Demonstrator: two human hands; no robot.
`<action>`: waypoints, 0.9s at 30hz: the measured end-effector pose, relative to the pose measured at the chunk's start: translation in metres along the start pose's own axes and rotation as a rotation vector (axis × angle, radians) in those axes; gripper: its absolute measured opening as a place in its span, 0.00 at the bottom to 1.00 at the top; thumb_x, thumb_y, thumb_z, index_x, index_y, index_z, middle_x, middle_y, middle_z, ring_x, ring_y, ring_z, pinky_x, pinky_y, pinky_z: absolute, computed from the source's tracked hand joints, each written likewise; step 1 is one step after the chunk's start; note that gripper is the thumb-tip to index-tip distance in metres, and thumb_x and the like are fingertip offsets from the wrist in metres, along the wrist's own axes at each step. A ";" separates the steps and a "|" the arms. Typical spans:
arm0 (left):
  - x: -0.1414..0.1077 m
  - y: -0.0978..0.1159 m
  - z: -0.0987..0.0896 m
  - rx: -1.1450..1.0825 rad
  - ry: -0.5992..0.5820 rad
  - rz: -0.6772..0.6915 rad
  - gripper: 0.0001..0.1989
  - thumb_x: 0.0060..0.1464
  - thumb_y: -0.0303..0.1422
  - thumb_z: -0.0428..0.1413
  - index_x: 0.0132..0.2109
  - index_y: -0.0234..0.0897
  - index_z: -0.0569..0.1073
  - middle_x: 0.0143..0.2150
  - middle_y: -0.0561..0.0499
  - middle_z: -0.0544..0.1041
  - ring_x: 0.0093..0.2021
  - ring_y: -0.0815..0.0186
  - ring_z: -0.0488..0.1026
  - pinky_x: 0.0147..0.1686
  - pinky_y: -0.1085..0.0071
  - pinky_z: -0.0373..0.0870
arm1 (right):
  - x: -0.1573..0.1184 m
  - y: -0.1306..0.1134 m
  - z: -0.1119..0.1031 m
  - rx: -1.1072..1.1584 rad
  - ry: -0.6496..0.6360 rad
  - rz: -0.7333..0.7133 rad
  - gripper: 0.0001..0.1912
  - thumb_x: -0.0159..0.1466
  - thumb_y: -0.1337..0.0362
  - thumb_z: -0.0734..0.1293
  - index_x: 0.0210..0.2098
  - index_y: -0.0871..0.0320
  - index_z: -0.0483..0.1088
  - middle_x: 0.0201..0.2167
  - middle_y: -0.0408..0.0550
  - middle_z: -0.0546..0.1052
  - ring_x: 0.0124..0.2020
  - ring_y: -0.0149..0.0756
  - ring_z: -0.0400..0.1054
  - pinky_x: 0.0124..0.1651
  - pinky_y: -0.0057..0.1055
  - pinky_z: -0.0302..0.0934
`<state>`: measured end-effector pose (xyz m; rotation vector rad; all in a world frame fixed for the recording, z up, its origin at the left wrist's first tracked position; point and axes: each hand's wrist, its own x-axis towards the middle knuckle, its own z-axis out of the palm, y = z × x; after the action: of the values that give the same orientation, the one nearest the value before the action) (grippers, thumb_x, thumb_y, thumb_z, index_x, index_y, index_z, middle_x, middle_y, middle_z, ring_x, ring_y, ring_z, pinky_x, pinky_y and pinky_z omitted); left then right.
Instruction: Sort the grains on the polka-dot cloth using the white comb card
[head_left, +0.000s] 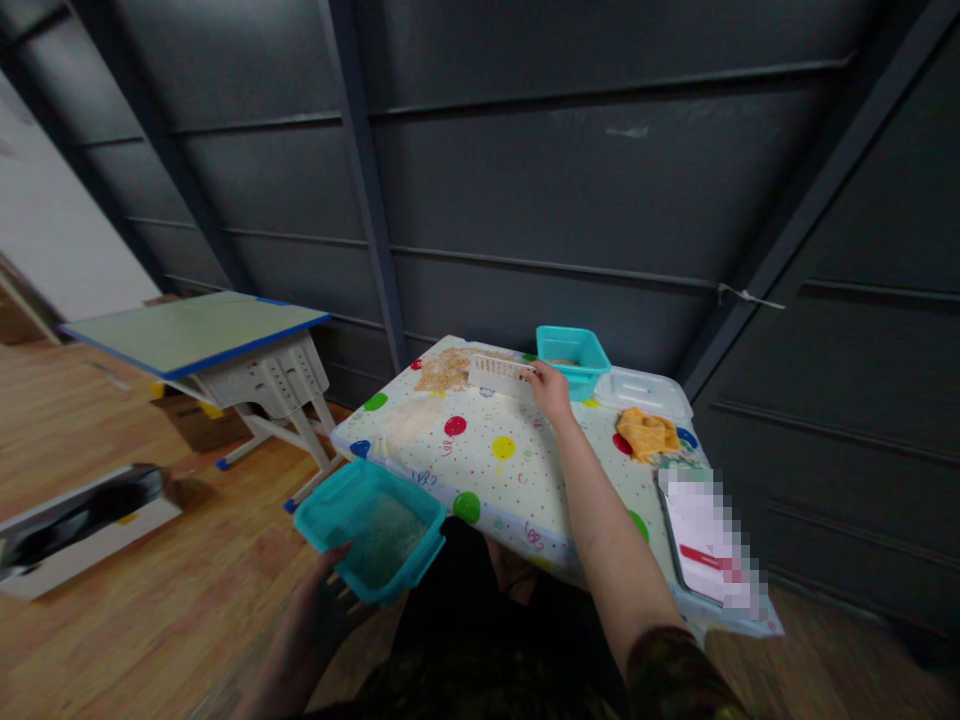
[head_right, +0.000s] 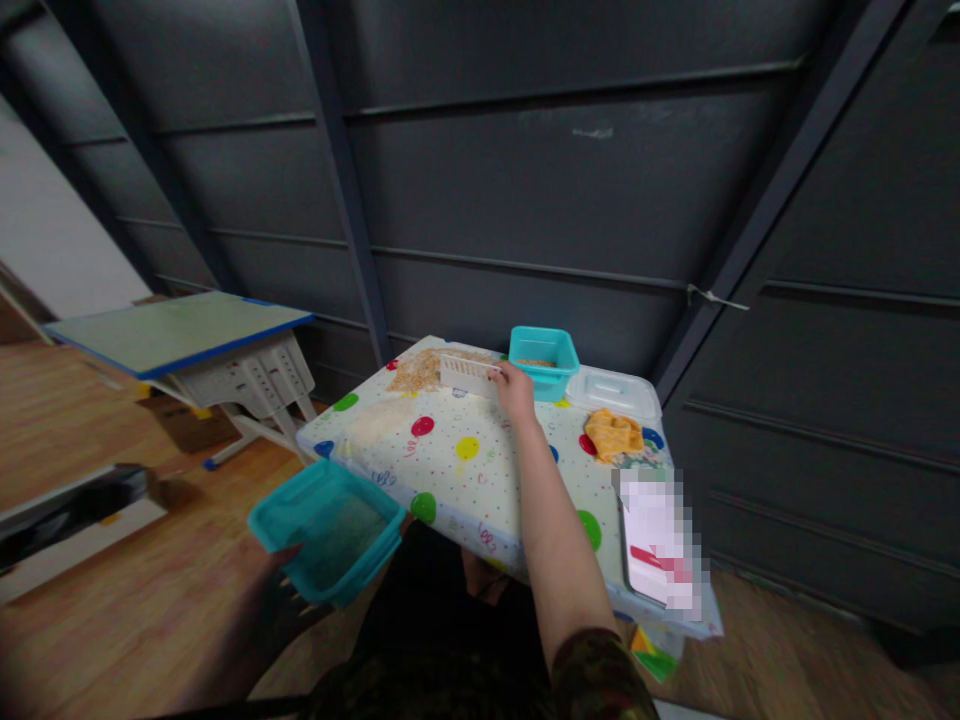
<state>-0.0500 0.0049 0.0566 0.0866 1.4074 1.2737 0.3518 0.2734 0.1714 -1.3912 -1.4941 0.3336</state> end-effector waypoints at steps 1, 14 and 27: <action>-0.001 0.000 0.000 0.009 -0.011 0.005 0.29 0.70 0.35 0.74 0.74 0.40 0.81 0.49 0.43 0.91 0.40 0.48 0.90 0.38 0.52 0.92 | 0.000 -0.001 -0.001 -0.002 -0.004 0.001 0.13 0.73 0.59 0.75 0.31 0.47 0.76 0.30 0.46 0.83 0.39 0.51 0.76 0.50 0.41 0.68; -0.005 -0.001 -0.001 0.013 -0.020 0.030 0.22 0.71 0.35 0.73 0.68 0.39 0.81 0.48 0.43 0.90 0.41 0.47 0.90 0.37 0.54 0.89 | -0.001 -0.003 -0.004 0.046 -0.002 -0.002 0.16 0.73 0.54 0.75 0.29 0.47 0.76 0.26 0.45 0.77 0.37 0.51 0.72 0.47 0.41 0.68; -0.003 0.000 -0.003 0.025 -0.038 0.028 0.27 0.69 0.35 0.74 0.71 0.40 0.81 0.51 0.41 0.92 0.43 0.46 0.91 0.41 0.51 0.90 | -0.003 -0.002 -0.009 0.001 0.028 0.030 0.14 0.74 0.57 0.75 0.31 0.47 0.76 0.28 0.46 0.80 0.37 0.52 0.74 0.47 0.41 0.67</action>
<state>-0.0514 0.0012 0.0576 0.1472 1.3943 1.2716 0.3569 0.2664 0.1750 -1.4134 -1.4515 0.3325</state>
